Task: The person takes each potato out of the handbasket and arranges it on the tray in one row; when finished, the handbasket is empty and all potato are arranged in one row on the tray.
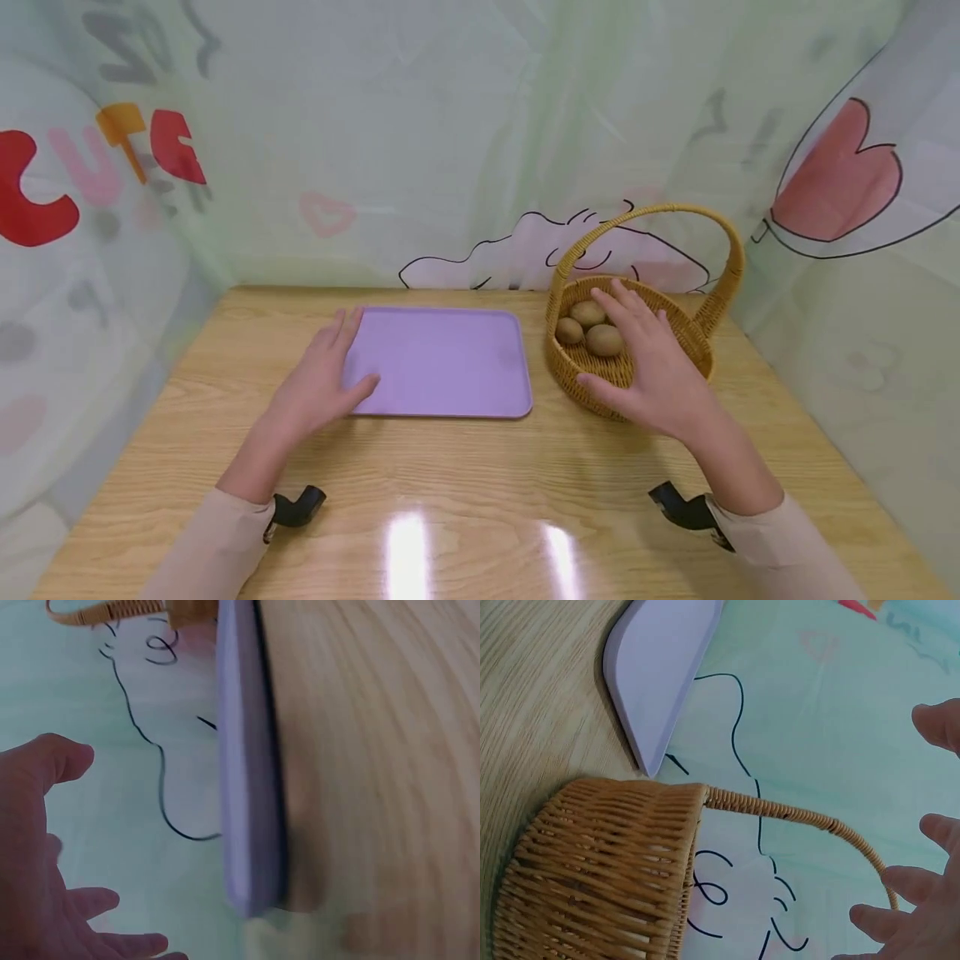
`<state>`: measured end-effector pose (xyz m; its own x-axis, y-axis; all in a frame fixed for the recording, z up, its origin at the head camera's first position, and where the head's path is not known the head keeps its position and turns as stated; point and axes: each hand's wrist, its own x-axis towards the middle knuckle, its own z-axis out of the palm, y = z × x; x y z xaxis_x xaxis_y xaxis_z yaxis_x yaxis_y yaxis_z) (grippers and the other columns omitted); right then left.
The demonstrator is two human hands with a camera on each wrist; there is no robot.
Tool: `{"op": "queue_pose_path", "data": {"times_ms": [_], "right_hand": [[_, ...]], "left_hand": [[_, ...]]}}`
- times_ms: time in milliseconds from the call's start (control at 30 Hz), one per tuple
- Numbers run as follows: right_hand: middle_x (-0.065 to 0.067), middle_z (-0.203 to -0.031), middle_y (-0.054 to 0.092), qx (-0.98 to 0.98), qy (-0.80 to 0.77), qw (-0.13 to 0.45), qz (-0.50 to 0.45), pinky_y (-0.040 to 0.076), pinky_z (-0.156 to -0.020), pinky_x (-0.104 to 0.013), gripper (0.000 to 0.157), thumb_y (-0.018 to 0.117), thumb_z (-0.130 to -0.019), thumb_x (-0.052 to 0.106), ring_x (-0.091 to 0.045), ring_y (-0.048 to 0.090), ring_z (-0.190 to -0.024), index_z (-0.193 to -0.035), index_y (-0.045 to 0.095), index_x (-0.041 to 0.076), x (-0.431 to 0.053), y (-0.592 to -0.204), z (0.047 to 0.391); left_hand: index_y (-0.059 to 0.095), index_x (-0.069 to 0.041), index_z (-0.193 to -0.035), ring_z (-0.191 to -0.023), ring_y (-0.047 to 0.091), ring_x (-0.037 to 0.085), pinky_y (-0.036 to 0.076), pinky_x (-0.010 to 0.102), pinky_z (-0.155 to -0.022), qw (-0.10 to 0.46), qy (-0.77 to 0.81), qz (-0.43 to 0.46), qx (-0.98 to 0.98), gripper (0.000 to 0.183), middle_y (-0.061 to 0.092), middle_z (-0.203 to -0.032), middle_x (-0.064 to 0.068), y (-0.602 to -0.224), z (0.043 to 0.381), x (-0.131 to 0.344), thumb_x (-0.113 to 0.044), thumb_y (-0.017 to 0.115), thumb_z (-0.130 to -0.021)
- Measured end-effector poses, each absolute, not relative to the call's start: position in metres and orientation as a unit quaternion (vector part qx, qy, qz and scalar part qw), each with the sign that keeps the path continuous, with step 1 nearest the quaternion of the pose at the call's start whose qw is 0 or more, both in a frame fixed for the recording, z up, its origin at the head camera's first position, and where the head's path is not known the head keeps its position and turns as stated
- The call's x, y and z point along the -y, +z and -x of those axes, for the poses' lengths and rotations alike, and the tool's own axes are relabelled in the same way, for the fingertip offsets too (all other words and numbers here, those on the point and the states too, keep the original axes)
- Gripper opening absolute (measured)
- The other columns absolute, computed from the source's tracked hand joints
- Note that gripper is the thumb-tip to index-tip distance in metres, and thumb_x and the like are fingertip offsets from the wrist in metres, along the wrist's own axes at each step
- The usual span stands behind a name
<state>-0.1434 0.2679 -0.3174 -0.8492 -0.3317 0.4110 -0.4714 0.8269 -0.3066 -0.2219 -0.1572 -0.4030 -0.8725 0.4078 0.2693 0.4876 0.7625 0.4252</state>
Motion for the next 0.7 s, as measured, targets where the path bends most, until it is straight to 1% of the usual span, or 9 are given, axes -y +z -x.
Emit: {"op": "queue_pose_path", "data": {"times_ms": [67,133,200,267,333,400,467,567,700], "right_hand": [[-0.005,-0.16,0.018,0.94,0.208,0.172,-0.21,0.015,-0.108,-0.067,0.094,0.077,-0.08,0.037,-0.033,0.017,-0.145,-0.156,0.022,0.025,-0.272,-0.317,0.147],[-0.006,-0.159,0.022,0.94,0.213,0.173,-0.205,0.022,-0.107,-0.064,0.095,0.078,-0.079,0.035,-0.034,0.022,-0.143,-0.156,0.022,0.026,-0.277,-0.317,0.15],[-0.006,-0.157,0.027,0.939,0.219,0.175,-0.199,0.028,-0.105,-0.062,0.096,0.079,-0.078,0.033,-0.034,0.027,-0.141,-0.156,0.023,0.025,-0.282,-0.316,0.154],[-0.007,-0.156,0.03,0.939,0.228,0.174,-0.189,0.03,-0.103,-0.061,0.095,0.079,-0.078,0.033,-0.035,0.03,-0.139,-0.155,0.024,0.026,-0.287,-0.316,0.158],[-0.009,-0.154,0.032,0.939,0.238,0.171,-0.18,0.03,-0.103,-0.061,0.092,0.078,-0.079,0.032,-0.036,0.032,-0.138,-0.155,0.027,0.023,-0.291,-0.316,0.162],[-0.01,-0.154,0.032,0.938,0.254,0.163,-0.169,0.028,-0.104,-0.062,0.089,0.078,-0.08,0.031,-0.036,0.031,-0.138,-0.154,0.03,0.023,-0.295,-0.314,0.166],[-0.011,-0.154,0.033,0.938,0.267,0.155,-0.159,0.027,-0.104,-0.062,0.086,0.078,-0.081,0.029,-0.036,0.031,-0.138,-0.153,0.032,0.025,-0.299,-0.313,0.17],[-0.007,-0.154,0.034,0.939,0.288,0.135,-0.134,0.027,-0.105,-0.062,0.081,0.077,-0.082,0.03,-0.034,0.031,-0.139,-0.151,0.035,0.03,-0.303,-0.311,0.174],[-0.007,-0.152,0.036,0.934,0.332,0.088,-0.097,0.028,-0.105,-0.062,0.075,0.073,-0.086,0.031,-0.036,0.033,-0.138,-0.151,0.035,0.032,-0.309,-0.308,0.177]], "left_hand": [[-0.004,-0.016,-0.157,-0.143,0.017,0.043,0.022,0.058,-0.11,0.073,-0.274,0.238,0.929,0.1,0.008,-0.16,0.02,-0.411,0.228,0.163,-0.041,0.064,-0.089],[-0.009,-0.013,-0.156,-0.143,0.015,0.041,0.02,0.057,-0.111,0.06,-0.299,0.233,0.923,0.103,0.008,-0.16,0.02,-0.418,0.232,0.168,-0.04,0.065,-0.089],[-0.013,-0.016,-0.155,-0.142,0.018,0.042,0.021,0.059,-0.11,0.041,-0.326,0.218,0.919,0.106,0.011,-0.159,0.022,-0.425,0.235,0.172,-0.041,0.066,-0.09],[-0.013,-0.018,-0.155,-0.139,0.025,0.046,0.025,0.061,-0.107,0.024,-0.346,0.201,0.916,0.105,0.018,-0.156,0.026,-0.43,0.237,0.176,-0.04,0.066,-0.09],[-0.008,-0.016,-0.156,-0.133,0.037,0.046,0.033,0.06,-0.103,0.01,-0.373,0.195,0.907,0.102,0.025,-0.151,0.03,-0.435,0.238,0.178,-0.035,0.067,-0.09],[-0.001,-0.011,-0.157,-0.118,0.052,0.044,0.043,0.055,-0.095,0.005,-0.39,0.193,0.9,0.098,0.034,-0.145,0.033,-0.439,0.239,0.18,-0.027,0.069,-0.089],[0.009,-0.003,-0.156,-0.1,0.06,0.038,0.05,0.047,-0.084,0.006,-0.397,0.194,0.897,0.093,0.04,-0.138,0.033,-0.441,0.239,0.181,-0.018,0.07,-0.088],[0.021,0.006,-0.151,-0.088,0.059,0.03,0.05,0.039,-0.075,0.011,-0.397,0.187,0.899,0.085,0.048,-0.128,0.03,-0.443,0.239,0.182,-0.008,0.071,-0.084],[0.028,0.012,-0.146,-0.09,0.059,0.029,0.05,0.036,-0.074,0.009,-0.407,0.171,0.897,0.077,0.054,-0.117,0.026,-0.446,0.24,0.182,-0.001,0.069,-0.082]]}}
